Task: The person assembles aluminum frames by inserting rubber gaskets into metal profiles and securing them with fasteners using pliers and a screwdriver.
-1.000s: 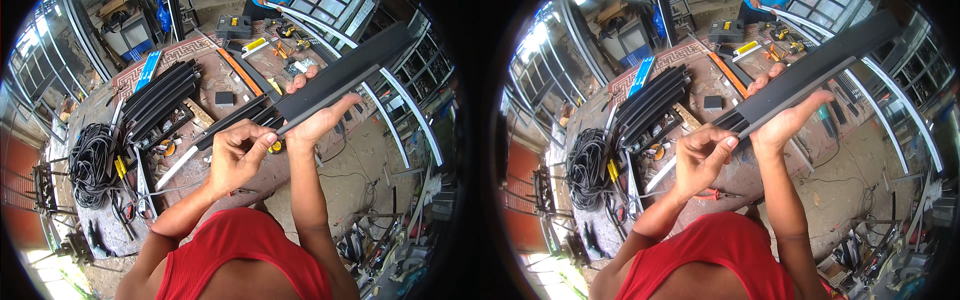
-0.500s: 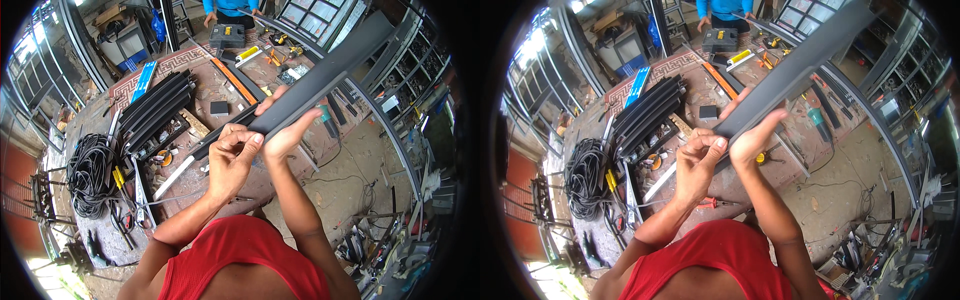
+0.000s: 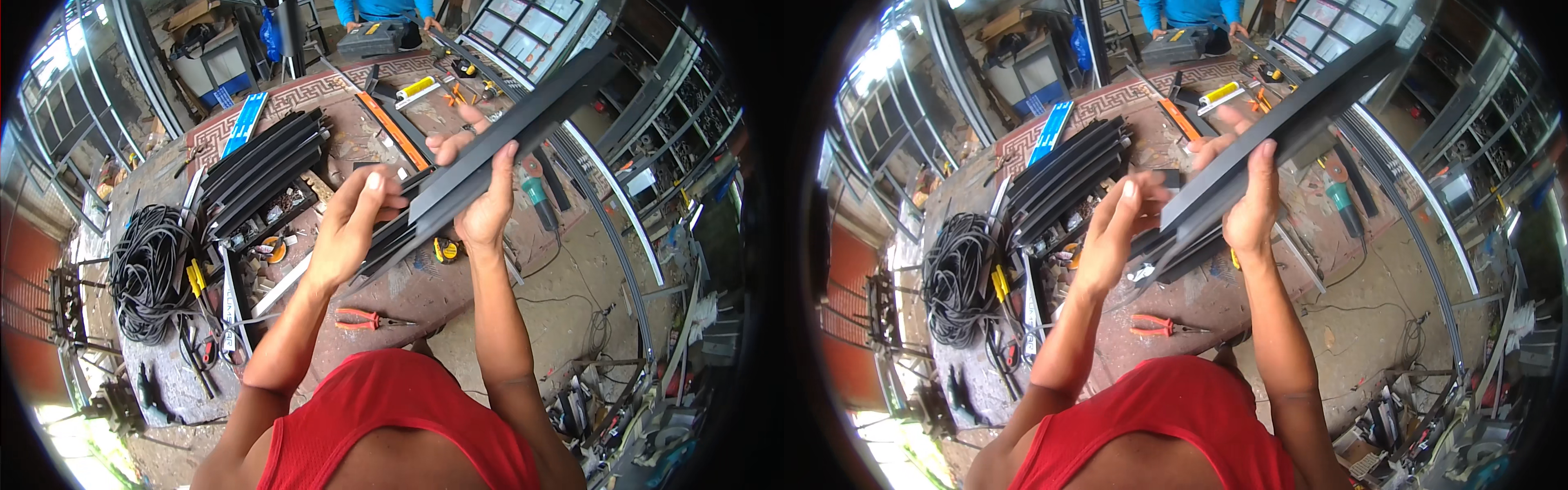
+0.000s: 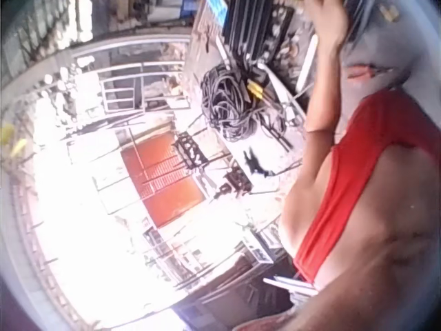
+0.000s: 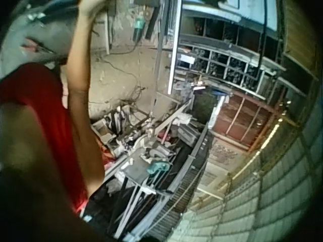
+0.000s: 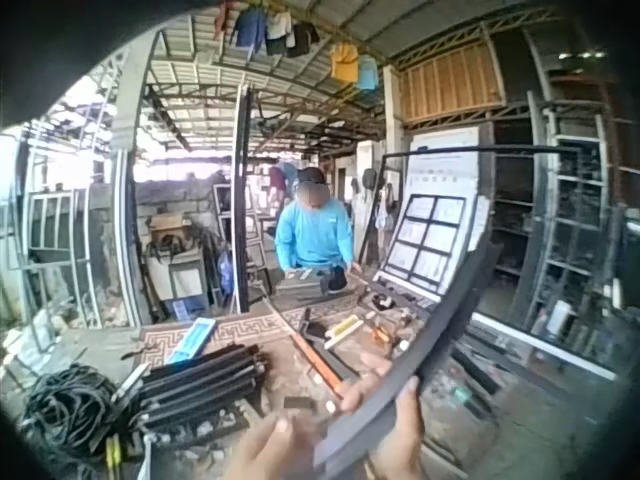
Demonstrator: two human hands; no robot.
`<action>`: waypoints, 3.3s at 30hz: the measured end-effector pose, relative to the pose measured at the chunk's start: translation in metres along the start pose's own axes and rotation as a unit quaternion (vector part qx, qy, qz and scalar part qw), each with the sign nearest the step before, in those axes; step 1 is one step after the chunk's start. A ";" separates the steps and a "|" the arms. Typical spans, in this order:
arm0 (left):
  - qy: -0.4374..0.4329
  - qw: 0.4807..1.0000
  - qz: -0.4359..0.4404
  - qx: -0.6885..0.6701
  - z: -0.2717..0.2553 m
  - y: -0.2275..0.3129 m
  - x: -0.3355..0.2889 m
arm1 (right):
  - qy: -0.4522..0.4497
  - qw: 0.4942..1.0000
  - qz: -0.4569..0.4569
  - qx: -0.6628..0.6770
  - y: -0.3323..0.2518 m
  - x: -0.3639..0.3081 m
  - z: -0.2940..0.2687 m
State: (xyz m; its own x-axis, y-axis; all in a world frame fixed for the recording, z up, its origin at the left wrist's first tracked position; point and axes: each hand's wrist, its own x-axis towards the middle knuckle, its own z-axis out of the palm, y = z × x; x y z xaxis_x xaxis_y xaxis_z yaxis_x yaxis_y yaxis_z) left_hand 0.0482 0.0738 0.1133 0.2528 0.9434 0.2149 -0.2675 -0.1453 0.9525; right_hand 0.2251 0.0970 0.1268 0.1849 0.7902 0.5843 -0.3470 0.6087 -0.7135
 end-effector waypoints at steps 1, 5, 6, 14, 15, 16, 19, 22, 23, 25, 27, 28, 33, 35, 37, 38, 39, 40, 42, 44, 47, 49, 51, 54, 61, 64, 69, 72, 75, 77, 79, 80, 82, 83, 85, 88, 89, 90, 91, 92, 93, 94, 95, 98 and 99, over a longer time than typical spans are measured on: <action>-0.072 0.997 -0.033 0.004 -0.005 0.009 0.011 | -0.023 0.998 0.028 -0.048 -0.003 0.000 0.007; -0.334 0.919 -0.127 -0.165 -0.009 0.039 0.043 | -0.119 0.975 0.038 -0.184 -0.020 0.018 0.015; -0.364 0.897 -0.129 -0.215 -0.006 0.044 0.046 | -0.160 0.951 0.019 -0.263 -0.031 0.024 0.017; -0.233 0.957 0.035 -0.167 0.033 0.075 0.072 | -0.021 0.785 -0.146 -0.602 -0.102 0.105 0.027; -0.216 0.965 0.046 -0.143 0.036 0.078 0.073 | -0.018 0.782 -0.155 -0.603 -0.109 0.111 0.031; -0.221 0.963 0.053 -0.142 0.040 0.081 0.074 | 0.006 0.727 -0.176 -0.663 -0.115 0.116 0.037; -0.192 0.972 0.068 -0.117 0.047 0.086 0.080 | 0.025 0.632 -0.216 -0.744 -0.113 0.131 0.045; -0.191 0.974 0.047 -0.112 0.049 0.091 0.090 | 0.011 0.593 -0.224 -0.774 -0.107 0.152 0.041; -0.182 0.976 0.037 -0.111 0.053 0.095 0.090 | 0.000 0.588 -0.249 -0.770 -0.105 0.160 0.036; -0.176 0.977 0.026 -0.115 0.055 0.100 0.096 | -0.012 0.580 -0.289 -0.762 -0.104 0.178 0.032; -0.176 0.977 0.024 -0.121 0.054 0.103 0.098 | -0.013 0.572 -0.268 -0.775 -0.109 0.199 0.035; -0.175 0.977 0.020 -0.119 0.056 0.106 0.097 | -0.015 0.568 -0.264 -0.779 -0.113 0.207 0.033; -0.176 0.978 0.014 -0.107 0.050 0.108 0.098 | -0.026 0.572 -0.258 -0.778 -0.114 0.249 0.032; -0.179 0.977 0.021 -0.110 0.050 0.108 0.093 | -0.007 0.582 -0.273 -0.766 -0.114 0.261 0.031; -0.185 0.976 0.004 -0.114 0.046 0.102 0.085 | -0.003 0.556 -0.265 -0.788 -0.112 0.276 0.023; -0.191 0.974 -0.013 -0.119 0.045 0.100 0.080 | 0.002 0.529 -0.256 -0.809 -0.113 0.282 0.017; -0.191 0.976 -0.013 -0.107 0.045 0.097 0.072 | 0.005 0.526 -0.258 -0.810 -0.113 0.288 0.008; -0.196 0.972 -0.017 -0.132 0.045 0.095 0.062 | 0.007 0.543 -0.241 -0.805 -0.115 0.292 0.004; -0.204 0.968 -0.034 -0.139 0.041 0.089 0.042 | 0.009 0.560 -0.227 -0.797 -0.123 0.298 -0.001; -0.214 0.966 -0.048 -0.136 0.037 0.082 0.025 | 0.002 0.582 -0.163 -0.797 -0.135 0.299 -0.011; -0.219 0.967 -0.068 -0.115 0.035 0.080 0.002 | 0.040 0.564 -0.180 -0.805 -0.153 0.308 -0.047; -0.208 0.969 -0.067 -0.115 0.031 0.074 -0.002 | 0.011 0.572 -0.164 -0.803 -0.158 0.305 -0.046; -0.207 0.967 -0.058 -0.137 0.022 0.062 0.001 | -0.024 0.740 -0.064 -0.669 -0.159 0.287 -0.045; -0.190 0.972 -0.048 -0.130 0.012 0.041 0.004 | -0.032 0.816 -0.001 -0.577 -0.147 0.242 -0.040; -0.207 0.974 -0.044 -0.086 0.012 0.009 0.002 | -0.019 0.918 0.046 -0.393 -0.105 0.167 -0.050; -0.206 0.976 -0.051 -0.053 0.010 -0.012 -0.002 | -0.028 0.956 0.070 -0.284 -0.101 0.158 -0.069; -0.101 0.977 0.090 0.162 0.011 -0.036 -0.010 | -0.009 0.985 0.084 -0.147 -0.099 0.123 -0.070; -0.086 0.980 0.086 0.157 0.003 -0.057 -0.016 | 0.008 0.990 0.060 -0.125 -0.093 0.111 -0.080; -0.021 0.982 0.102 0.157 -0.006 -0.070 -0.018 | 0.064 0.985 0.021 -0.157 -0.089 0.095 -0.087; 0.007 0.997 0.046 0.068 -0.011 -0.073 -0.013 | 0.067 0.987 0.047 -0.136 -0.087 0.085 -0.089; 0.018 0.998 -0.046 -0.036 -0.009 -0.056 -0.006 | 0.000 0.994 0.108 -0.034 -0.071 0.068 -0.102; 0.021 0.997 -0.054 -0.043 -0.006 -0.049 -0.001 | -0.009 0.990 0.126 -0.057 -0.062 0.049 -0.097; -0.019 0.996 -0.086 -0.022 -0.002 -0.038 0.012 | -0.091 0.968 0.160 -0.171 -0.033 0.002 -0.084; -0.047 0.992 -0.104 -0.045 0.000 -0.038 0.021 | -0.157 0.960 0.193 -0.130 -0.014 -0.017 -0.072; -0.030 0.995 -0.091 0.019 0.009 -0.045 0.028 | -0.064 0.967 0.244 -0.026 0.005 -0.049 -0.037; 0.122 0.902 0.222 0.350 0.009 -0.080 0.021 | 0.144 0.965 0.209 -0.069 0.029 -0.064 -0.047; 0.069 0.906 0.229 0.350 0.007 -0.086 0.002 | 0.181 0.959 0.203 -0.081 0.038 -0.068 -0.065; 0.017 0.906 0.238 0.349 0.003 -0.092 -0.023 | 0.216 0.953 0.193 -0.093 0.044 -0.072 -0.087; -0.138 0.928 0.116 0.325 -0.003 -0.103 -0.047 | 0.242 0.948 0.180 -0.106 0.043 -0.072 -0.097; -0.288 0.914 -0.009 0.287 -0.009 -0.120 -0.071 | 0.268 0.941 0.164 -0.121 0.040 -0.072 -0.104; -0.297 0.889 0.001 0.348 -0.018 -0.149 -0.094 | 0.282 0.938 0.144 -0.139 0.039 -0.072 -0.106; -0.305 0.860 0.011 0.408 -0.027 -0.181 -0.114 | 0.280 0.939 0.142 -0.139 0.036 -0.073 -0.105; -0.304 0.861 0.015 0.408 -0.037 -0.209 -0.133 | 0.279 0.940 0.142 -0.138 0.036 -0.076 -0.105; -0.258 0.689 -0.045 0.676 -0.065 -0.257 -0.149 | 0.268 0.943 0.148 -0.127 0.037 -0.084 -0.096; -0.277 0.701 -0.054 0.655 -0.070 -0.254 -0.144 | 0.266 0.944 0.157 -0.118 0.036 -0.087 -0.093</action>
State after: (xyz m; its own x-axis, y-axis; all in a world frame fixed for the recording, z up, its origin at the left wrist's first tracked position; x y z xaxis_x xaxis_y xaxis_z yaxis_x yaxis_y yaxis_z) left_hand 0.0150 -0.0042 -0.1746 0.6252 0.7623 -0.1672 0.7724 -0.5736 0.2729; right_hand 0.2816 0.0572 0.0143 0.5647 0.8196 0.0966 -0.2594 0.2874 -0.9220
